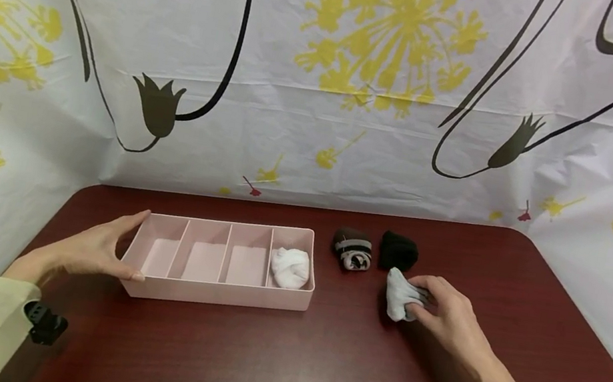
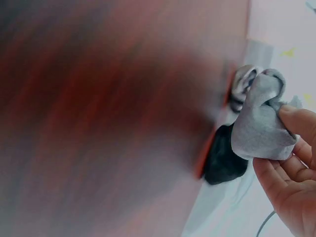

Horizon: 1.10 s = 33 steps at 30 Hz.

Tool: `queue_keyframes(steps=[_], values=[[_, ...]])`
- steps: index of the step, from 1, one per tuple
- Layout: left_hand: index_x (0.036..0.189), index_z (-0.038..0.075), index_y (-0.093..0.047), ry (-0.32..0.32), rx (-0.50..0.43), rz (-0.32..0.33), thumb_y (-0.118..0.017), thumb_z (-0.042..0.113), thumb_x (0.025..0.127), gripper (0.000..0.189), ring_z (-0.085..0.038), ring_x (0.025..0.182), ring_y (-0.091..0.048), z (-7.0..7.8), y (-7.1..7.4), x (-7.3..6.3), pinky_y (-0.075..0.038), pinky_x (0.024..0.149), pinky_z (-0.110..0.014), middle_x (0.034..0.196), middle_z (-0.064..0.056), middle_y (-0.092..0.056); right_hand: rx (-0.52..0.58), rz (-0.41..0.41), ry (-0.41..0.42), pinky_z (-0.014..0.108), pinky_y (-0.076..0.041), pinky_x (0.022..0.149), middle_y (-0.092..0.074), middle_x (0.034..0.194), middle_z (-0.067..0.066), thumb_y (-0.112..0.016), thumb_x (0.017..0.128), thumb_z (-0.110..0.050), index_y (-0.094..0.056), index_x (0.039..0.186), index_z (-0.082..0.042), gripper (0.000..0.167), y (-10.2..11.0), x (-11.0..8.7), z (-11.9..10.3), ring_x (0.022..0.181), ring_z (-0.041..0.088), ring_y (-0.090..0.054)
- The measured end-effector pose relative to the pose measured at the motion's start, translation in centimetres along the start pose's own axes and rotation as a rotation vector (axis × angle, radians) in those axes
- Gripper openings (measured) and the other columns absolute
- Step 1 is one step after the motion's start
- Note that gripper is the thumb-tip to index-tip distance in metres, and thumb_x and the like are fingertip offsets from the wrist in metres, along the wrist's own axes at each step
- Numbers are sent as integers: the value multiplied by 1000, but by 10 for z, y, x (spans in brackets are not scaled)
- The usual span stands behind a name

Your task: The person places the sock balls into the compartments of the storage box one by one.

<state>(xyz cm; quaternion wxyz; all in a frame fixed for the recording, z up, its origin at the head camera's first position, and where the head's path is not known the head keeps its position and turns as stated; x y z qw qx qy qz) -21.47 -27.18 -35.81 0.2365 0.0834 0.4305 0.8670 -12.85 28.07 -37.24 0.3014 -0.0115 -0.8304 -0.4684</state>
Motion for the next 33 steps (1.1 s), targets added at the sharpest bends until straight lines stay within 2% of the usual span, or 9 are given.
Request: queue_keyframes(steps=[5,10,12,16,26,33], values=[[148,-5,-14,3,2,1,-84,33,64,116,-45,128,-29,-1,0,-1,-30,96,-66,146,-32,-24,188,-18,-89,11,-48,73,-64,97,3,-74,75,4,-64,105,-5,34,-6,18,-24,86,-1,-59],[149,-2,-13,5,8,-1,-84,35,64,117,-45,130,-28,-2,0,-2,-29,97,-66,147,-31,-23,408,-58,-181,18,-51,74,-65,102,10,-70,82,-1,-61,111,-3,30,-17,39,-48,88,3,-62],[149,-2,-13,-2,4,2,-84,34,64,117,-46,131,-27,-2,0,-2,-28,97,-65,147,-31,-23,487,-73,-196,20,-52,75,-65,103,12,-69,83,-2,-60,112,-2,30,-22,48,-57,88,7,-63],[149,-3,-13,-3,2,4,-84,34,64,116,-46,131,-27,-3,0,-1,-28,98,-65,147,-31,-23,582,-73,-167,21,-51,76,-64,103,15,-69,82,2,-60,110,2,30,-36,64,-74,87,9,-62],[148,-4,-14,-5,6,5,-84,35,65,115,-47,132,-26,-3,0,-1,-27,99,-65,147,-31,-22,681,-121,-142,26,-53,78,-65,105,18,-70,81,2,-60,110,4,31,-62,94,-107,89,9,-62],[149,-2,-14,2,-6,5,-84,36,65,116,-47,133,-24,-3,0,0,-26,99,-66,148,-31,-21,692,-139,-133,25,-52,78,-65,104,17,-70,81,1,-61,110,4,31,-79,107,-117,91,18,-63]])
Point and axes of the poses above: each hand's wrist, its own x-axis towards the middle knuckle, its own y-axis out of the back of the hand, z = x × y, the point moved 1 cm from there along x, towards the middle knuckle
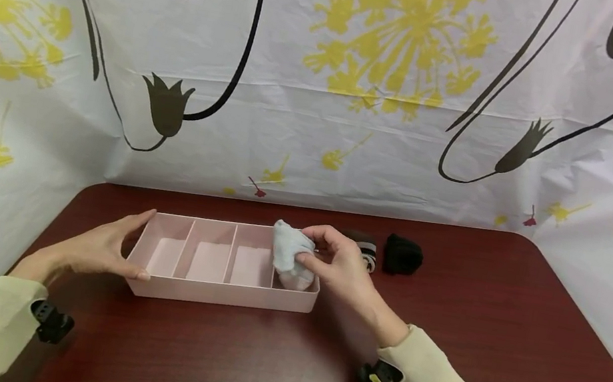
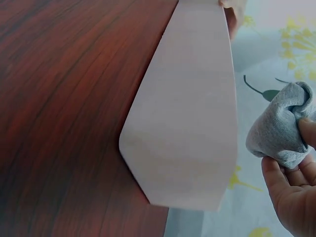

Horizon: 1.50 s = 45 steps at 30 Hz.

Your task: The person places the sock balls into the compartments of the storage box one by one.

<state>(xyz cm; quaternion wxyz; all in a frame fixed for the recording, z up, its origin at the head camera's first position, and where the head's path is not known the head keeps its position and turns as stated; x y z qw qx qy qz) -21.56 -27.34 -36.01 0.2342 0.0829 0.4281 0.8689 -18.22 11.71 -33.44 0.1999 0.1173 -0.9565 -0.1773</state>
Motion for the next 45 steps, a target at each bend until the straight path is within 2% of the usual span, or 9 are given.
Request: queue_keyframes(steps=[5,11,19,23,29,35,42,45], values=[[149,-3,-15,-14,10,2,-84,36,65,115,-46,132,-25,0,0,1,-27,99,-65,147,-31,-22,33,-13,-14,27,-52,80,-65,104,19,-70,80,3,-61,109,5,31,-13,9,2,91,24,-63],[148,-4,-16,-25,7,8,-84,35,64,115,-46,132,-25,0,0,1,-26,100,-64,147,-31,-23,-10,-17,-8,27,-53,79,-65,103,18,-71,80,2,-61,109,5,31,-26,15,4,93,26,-63],[149,-3,-14,-10,5,1,-83,36,65,115,-47,133,-24,1,0,0,-26,99,-65,148,-31,-21,-71,-18,73,30,-54,79,-66,100,17,-73,77,4,-63,104,5,29,-40,22,7,92,25,-64],[149,-1,-13,-4,2,-1,-83,36,65,116,-47,133,-23,1,0,0,-25,100,-65,149,-31,-20,-123,-21,100,28,-54,79,-66,99,15,-74,76,3,-64,104,5,29,-44,25,8,90,22,-62],[149,-2,-14,-6,-6,3,-84,35,65,116,-48,134,-22,0,-1,0,-24,100,-65,149,-31,-20,-291,-45,150,25,-51,76,-65,96,10,-75,76,-3,-65,104,-1,29,-52,29,6,86,17,-59],[150,1,-13,4,-13,0,-84,35,65,116,-47,135,-21,0,0,0,-24,100,-65,149,-30,-19,-508,-78,213,29,-50,77,-64,96,6,-76,75,-9,-64,102,-6,30,-60,30,6,87,17,-60],[150,0,-14,3,-16,3,-84,35,65,115,-47,134,-22,0,-1,-1,-25,100,-65,149,-30,-21,-669,-136,342,32,-50,79,-63,98,7,-75,74,-4,-62,98,-5,28,-69,30,6,89,22,-61],[150,0,-14,3,-20,5,-84,35,65,115,-46,134,-23,-1,-1,-1,-25,100,-64,149,-30,-21,-739,-153,373,31,-50,78,-62,98,7,-76,74,-4,-61,96,-6,27,-72,30,5,90,22,-61]])
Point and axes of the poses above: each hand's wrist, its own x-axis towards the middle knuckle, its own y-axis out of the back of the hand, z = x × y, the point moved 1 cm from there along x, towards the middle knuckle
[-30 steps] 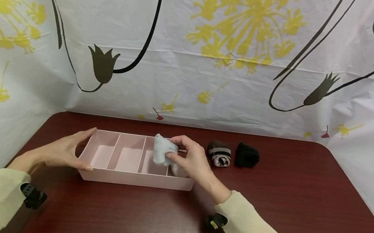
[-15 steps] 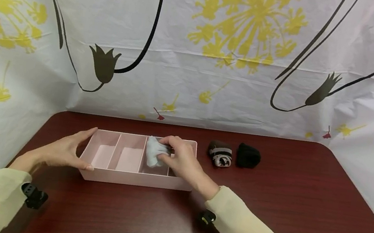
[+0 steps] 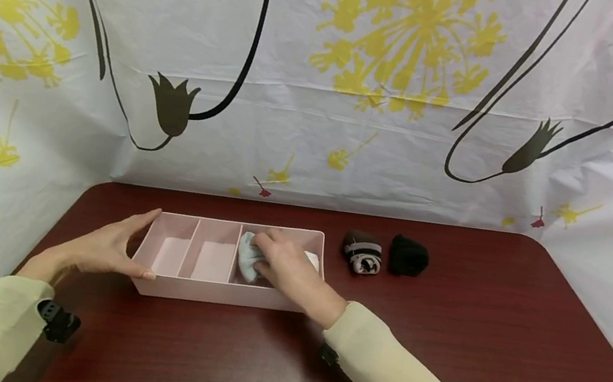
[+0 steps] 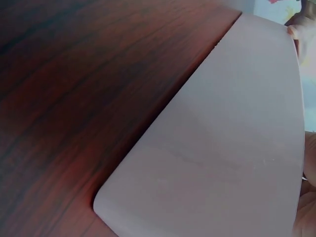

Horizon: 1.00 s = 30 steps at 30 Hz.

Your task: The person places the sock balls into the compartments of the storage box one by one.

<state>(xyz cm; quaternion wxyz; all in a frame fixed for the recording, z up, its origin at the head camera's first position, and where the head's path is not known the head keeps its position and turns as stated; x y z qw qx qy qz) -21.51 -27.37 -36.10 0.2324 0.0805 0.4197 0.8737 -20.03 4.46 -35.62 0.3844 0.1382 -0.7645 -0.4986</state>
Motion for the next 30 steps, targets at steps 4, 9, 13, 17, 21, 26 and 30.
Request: queue_keyframes(steps=[4,9,13,17,21,26,30], values=[[150,1,-14,-1,4,-2,-84,35,65,115,-46,134,-22,1,0,0,-25,100,-65,149,-30,-20,-64,-41,7,32,-50,79,-61,99,6,-76,73,-4,-61,95,-7,26,0,2,-2,95,22,-59],[150,0,-14,-8,8,2,-84,35,65,116,-47,134,-22,1,0,1,-24,100,-65,149,-30,-20,-87,-102,3,32,-50,79,-61,97,5,-74,74,-2,-63,96,-8,26,-2,4,-3,96,22,-58],[150,-1,-14,-11,13,4,-84,34,65,116,-47,134,-22,0,0,1,-24,100,-65,149,-30,-21,-130,-142,6,30,-49,75,-60,94,4,-74,74,-4,-63,94,-9,24,-3,6,-4,93,21,-57],[150,1,-13,3,2,-4,-84,34,65,115,-46,134,-22,-1,-1,1,-25,100,-65,149,-30,-20,-188,-200,3,28,-49,70,-59,89,2,-74,74,-7,-64,92,-11,21,-5,9,-5,89,17,-57],[150,2,-13,16,-10,-6,-84,34,65,115,-44,133,-24,-1,-1,0,-26,100,-65,149,-29,-21,-201,-252,-14,27,-49,70,-60,91,2,-73,76,-9,-65,92,-12,19,-5,11,-5,90,17,-58],[150,2,-12,17,-9,-3,-84,34,65,115,-44,133,-24,0,-1,0,-26,100,-65,149,-29,-21,-224,-290,-10,28,-49,77,-62,98,2,-72,77,-10,-66,97,-12,21,-5,12,-5,97,17,-58],[150,2,-12,23,-12,-6,-83,34,66,115,-45,133,-24,-1,-2,0,-26,99,-66,149,-29,-20,-227,-292,6,27,-49,78,-61,98,3,-73,77,-11,-65,98,-11,22,-6,11,-5,97,17,-58]])
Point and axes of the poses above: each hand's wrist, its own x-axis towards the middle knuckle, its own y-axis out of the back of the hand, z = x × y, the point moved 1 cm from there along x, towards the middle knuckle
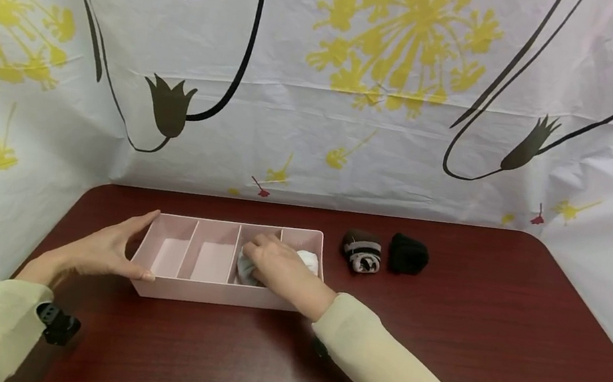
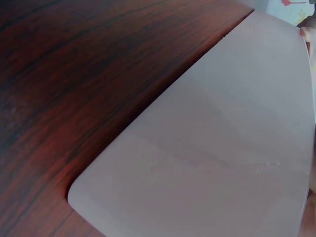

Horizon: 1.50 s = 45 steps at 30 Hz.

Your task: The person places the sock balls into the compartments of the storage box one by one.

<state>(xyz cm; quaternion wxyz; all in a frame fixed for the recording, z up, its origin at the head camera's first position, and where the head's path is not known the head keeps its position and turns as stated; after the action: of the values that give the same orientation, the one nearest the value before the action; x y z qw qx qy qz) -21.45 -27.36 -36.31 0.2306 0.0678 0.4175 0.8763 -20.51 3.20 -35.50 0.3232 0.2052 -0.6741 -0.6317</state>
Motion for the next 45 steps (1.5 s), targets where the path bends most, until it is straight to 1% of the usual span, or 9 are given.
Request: queue_keyframes(steps=[7,12,18,24,30,35,39,42,45], values=[[151,3,-11,2,4,-2,-83,34,66,115,-45,133,-23,0,0,-1,-27,99,-66,149,-29,-20,58,23,7,28,-49,77,-60,97,3,-75,77,-15,-65,103,-10,28,-1,-2,2,94,17,-57],[151,3,-11,2,8,-5,-83,33,67,115,-46,133,-23,0,0,-2,-27,99,-66,149,-29,-19,208,73,9,29,-48,81,-60,102,5,-75,78,-13,-64,110,-7,34,-1,-8,6,95,18,-57],[151,4,-11,5,6,-3,-82,33,67,114,-46,133,-23,1,0,-2,-28,98,-66,149,-29,-19,355,213,47,29,-50,82,-63,106,6,-75,79,-13,-64,112,-6,36,6,-21,13,97,18,-60],[151,4,-11,1,10,0,-82,33,67,114,-46,133,-23,1,-1,-3,-27,98,-66,150,-29,-19,454,338,45,31,-51,82,-66,109,9,-77,77,-12,-64,113,-6,39,12,-48,29,97,20,-63],[151,4,-11,5,25,4,-82,35,67,114,-45,132,-25,2,-1,-3,-28,97,-66,149,-29,-20,480,415,-31,31,-51,74,-67,104,9,-77,76,-9,-65,111,-4,38,13,-82,56,87,21,-62],[151,4,-11,20,16,1,-83,34,66,115,-45,130,-27,2,0,-2,-29,97,-67,149,-29,-20,482,455,-137,33,-52,78,-67,105,9,-78,74,-7,-65,111,-3,39,12,-108,81,93,20,-62],[151,4,-11,25,9,0,-83,33,66,116,-45,130,-27,2,0,-2,-29,96,-67,148,-29,-21,518,457,-226,37,-53,78,-66,107,11,-78,74,-4,-65,112,0,41,12,-124,101,93,25,-65],[151,4,-11,22,9,1,-84,33,65,116,-45,130,-27,2,0,-2,-29,97,-67,148,-30,-21,545,431,-290,40,-53,80,-65,108,15,-77,74,-2,-63,113,3,41,12,-132,113,95,32,-65],[151,3,-11,16,8,2,-84,33,65,116,-45,130,-26,2,-1,-2,-28,97,-67,148,-30,-20,539,405,-323,42,-52,83,-63,110,17,-76,75,-1,-61,116,3,44,13,-136,123,98,33,-64]])
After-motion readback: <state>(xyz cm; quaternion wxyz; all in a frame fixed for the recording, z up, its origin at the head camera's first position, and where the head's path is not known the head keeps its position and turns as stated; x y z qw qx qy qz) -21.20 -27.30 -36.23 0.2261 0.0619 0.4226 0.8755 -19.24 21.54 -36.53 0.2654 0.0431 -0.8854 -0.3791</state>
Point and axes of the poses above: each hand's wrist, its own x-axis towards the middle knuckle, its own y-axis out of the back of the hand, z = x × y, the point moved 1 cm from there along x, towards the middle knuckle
